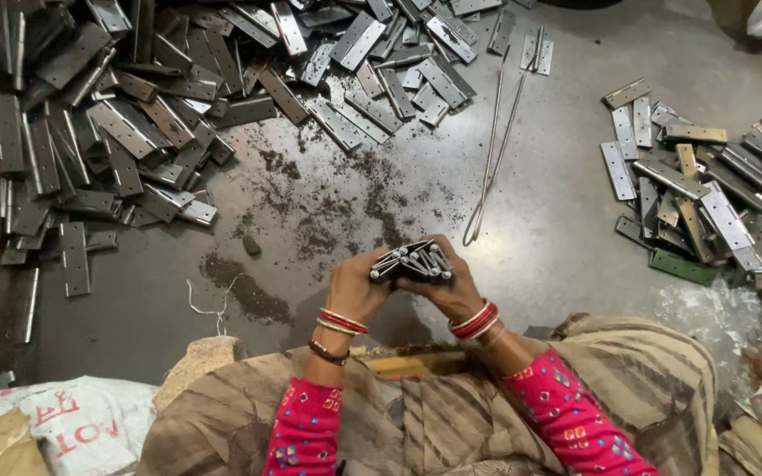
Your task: The person sits on the floor and sorts a large pile of metal door hinges. They pick up individual hinges, inspect them, and place them into neat stacks. The person also uses a small stone to scrape debris off the floor surface and sweeps the debris into a piece of cardboard.
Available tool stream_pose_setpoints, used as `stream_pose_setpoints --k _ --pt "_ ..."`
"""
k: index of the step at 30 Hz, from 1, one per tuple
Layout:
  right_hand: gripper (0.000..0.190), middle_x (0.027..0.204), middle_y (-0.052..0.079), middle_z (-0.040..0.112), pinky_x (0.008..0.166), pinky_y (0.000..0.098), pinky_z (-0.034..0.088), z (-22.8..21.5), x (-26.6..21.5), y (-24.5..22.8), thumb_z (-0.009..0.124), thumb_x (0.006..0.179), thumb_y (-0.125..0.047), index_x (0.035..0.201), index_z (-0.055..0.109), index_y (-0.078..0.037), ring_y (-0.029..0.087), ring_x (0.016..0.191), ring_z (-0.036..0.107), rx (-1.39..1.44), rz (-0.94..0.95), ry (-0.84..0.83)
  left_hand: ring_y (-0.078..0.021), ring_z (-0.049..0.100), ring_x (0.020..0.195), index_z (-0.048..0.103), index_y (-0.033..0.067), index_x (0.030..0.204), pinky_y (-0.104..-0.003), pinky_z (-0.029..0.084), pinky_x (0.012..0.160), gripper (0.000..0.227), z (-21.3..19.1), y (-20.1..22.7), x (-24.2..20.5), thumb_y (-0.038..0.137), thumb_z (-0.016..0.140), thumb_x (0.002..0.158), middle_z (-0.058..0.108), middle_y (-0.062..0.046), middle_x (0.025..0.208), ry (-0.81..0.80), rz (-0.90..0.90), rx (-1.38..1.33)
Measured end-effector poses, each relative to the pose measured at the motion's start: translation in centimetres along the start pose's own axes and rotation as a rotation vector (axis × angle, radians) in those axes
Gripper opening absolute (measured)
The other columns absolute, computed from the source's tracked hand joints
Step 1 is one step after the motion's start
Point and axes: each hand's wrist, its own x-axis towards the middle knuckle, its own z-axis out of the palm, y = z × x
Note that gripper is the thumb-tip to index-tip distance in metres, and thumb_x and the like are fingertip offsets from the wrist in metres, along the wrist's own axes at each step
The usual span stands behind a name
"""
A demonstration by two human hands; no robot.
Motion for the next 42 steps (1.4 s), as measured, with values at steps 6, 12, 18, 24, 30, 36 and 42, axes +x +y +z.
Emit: stream_pose_setpoints --k 6,12,18,24,30,36,42 --pt "0.085 0.132 0.010 0.061 0.103 0.0338 0.054 -0.6 -2.4 -1.3 0.096 0.070 -0.016 0.138 0.045 -0.007 0.016 0.122 0.061 0.043 -0.218 -0.024 -0.0346 0.068 0.097 0.068 0.0157 0.122 -0.042 0.056 0.078 0.062 -0.9 2.4 -1.0 0.014 0.083 0.061 0.072 -0.011 0.110 0.015 0.257 0.144" --pt "0.086 0.123 0.007 0.064 0.099 0.0305 0.051 0.3 -2.2 3.7 0.094 0.068 -0.023 0.139 0.048 -0.006 0.014 0.112 0.060 -0.146 -0.052 -0.073 -0.0373 0.065 0.104 0.068 0.0202 0.124 -0.046 0.055 0.084 0.065 4.2 -3.8 -2.3 0.015 0.086 0.061 0.068 -0.010 0.119 -0.178 -0.005 0.157" --pt "0.059 0.103 0.002 0.073 0.087 0.0291 0.056 0.3 -1.3 3.8 0.091 0.076 -0.025 0.122 0.060 -0.005 0.011 0.097 0.067 -0.171 0.101 -0.015 -0.0356 0.071 0.105 0.072 0.0191 0.120 -0.043 0.057 0.087 0.051 5.1 -5.5 -1.2 0.017 0.079 0.069 0.075 -0.014 0.110 -0.074 -0.097 0.043" --pt "0.041 0.097 0.002 0.075 0.076 0.0294 0.058 -0.2 -0.2 2.9 0.082 0.083 -0.024 0.116 0.067 -0.004 0.011 0.086 0.068 0.350 0.291 0.170 -0.0362 0.072 0.091 0.070 0.0106 0.111 -0.044 0.058 0.077 0.046 1.9 0.2 1.2 0.030 0.085 0.072 0.075 -0.018 0.094 -0.108 -0.163 0.009" --pt "0.052 0.097 0.002 0.076 0.072 0.0285 0.058 1.1 -0.9 5.0 0.072 0.086 -0.052 0.110 0.073 -0.006 0.011 0.079 0.069 0.740 0.618 0.299 -0.0417 0.070 0.081 0.062 0.0043 0.099 -0.051 0.055 0.070 0.041 5.6 3.7 0.0 0.032 0.083 0.077 0.072 -0.019 0.089 -0.055 -0.083 0.466" --pt "0.050 0.080 0.005 0.072 0.063 0.0344 0.057 1.3 -2.1 4.4 0.077 0.079 -0.058 0.095 0.071 -0.011 0.019 0.068 0.067 0.992 0.702 0.349 -0.0415 0.071 0.083 0.064 0.0047 0.106 -0.050 0.056 0.071 0.051 5.3 5.0 -0.2 0.043 0.083 0.079 0.073 -0.021 0.090 -0.210 -0.122 0.345" --pt "0.025 0.077 0.003 0.070 0.063 0.0346 0.057 -1.5 -0.2 6.1 0.082 0.075 -0.024 0.091 0.072 -0.008 0.018 0.065 0.065 0.858 0.567 0.584 -0.0302 0.073 0.087 0.059 0.0077 0.137 -0.036 0.059 0.062 0.058 3.1 6.1 1.0 0.028 0.075 0.085 0.075 -0.014 0.126 -0.156 -0.318 -0.507"
